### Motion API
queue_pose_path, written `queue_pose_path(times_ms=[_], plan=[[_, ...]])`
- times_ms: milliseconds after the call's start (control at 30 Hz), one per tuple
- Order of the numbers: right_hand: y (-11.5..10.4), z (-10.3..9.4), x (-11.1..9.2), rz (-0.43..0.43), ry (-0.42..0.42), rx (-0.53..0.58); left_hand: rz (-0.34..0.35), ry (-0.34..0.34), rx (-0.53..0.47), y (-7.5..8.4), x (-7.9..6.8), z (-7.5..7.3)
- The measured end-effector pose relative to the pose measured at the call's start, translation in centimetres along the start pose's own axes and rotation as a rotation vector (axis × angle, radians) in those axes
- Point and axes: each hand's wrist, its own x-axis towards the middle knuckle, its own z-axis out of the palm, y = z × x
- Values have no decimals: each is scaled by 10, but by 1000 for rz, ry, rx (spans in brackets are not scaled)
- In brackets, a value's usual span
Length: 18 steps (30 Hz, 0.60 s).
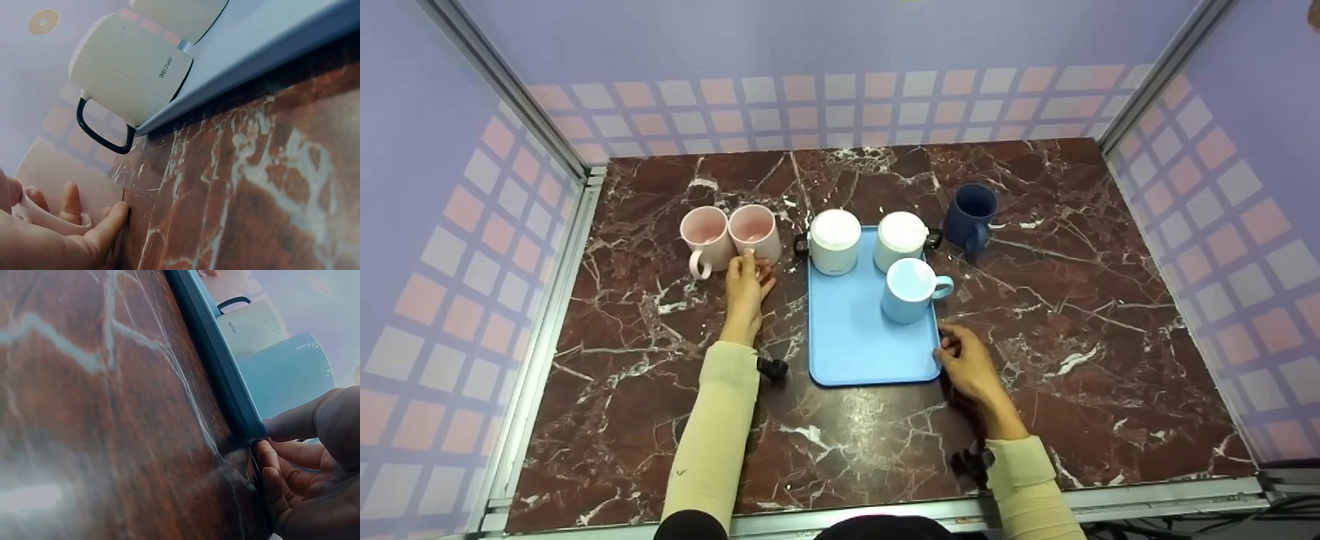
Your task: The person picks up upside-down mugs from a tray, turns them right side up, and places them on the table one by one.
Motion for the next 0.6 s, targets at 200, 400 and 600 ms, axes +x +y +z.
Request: queue_pose_path(times_ms=[200,400,600], plan=[[-1,-1,1,-7,12,-3,51,44,68,3,-9,-5],[0,0,1,-10,15,-7,200,163,202,-1,-26,-10],[-1,-1,0,6,13,4,263,212,320,-10,-53,-4]])
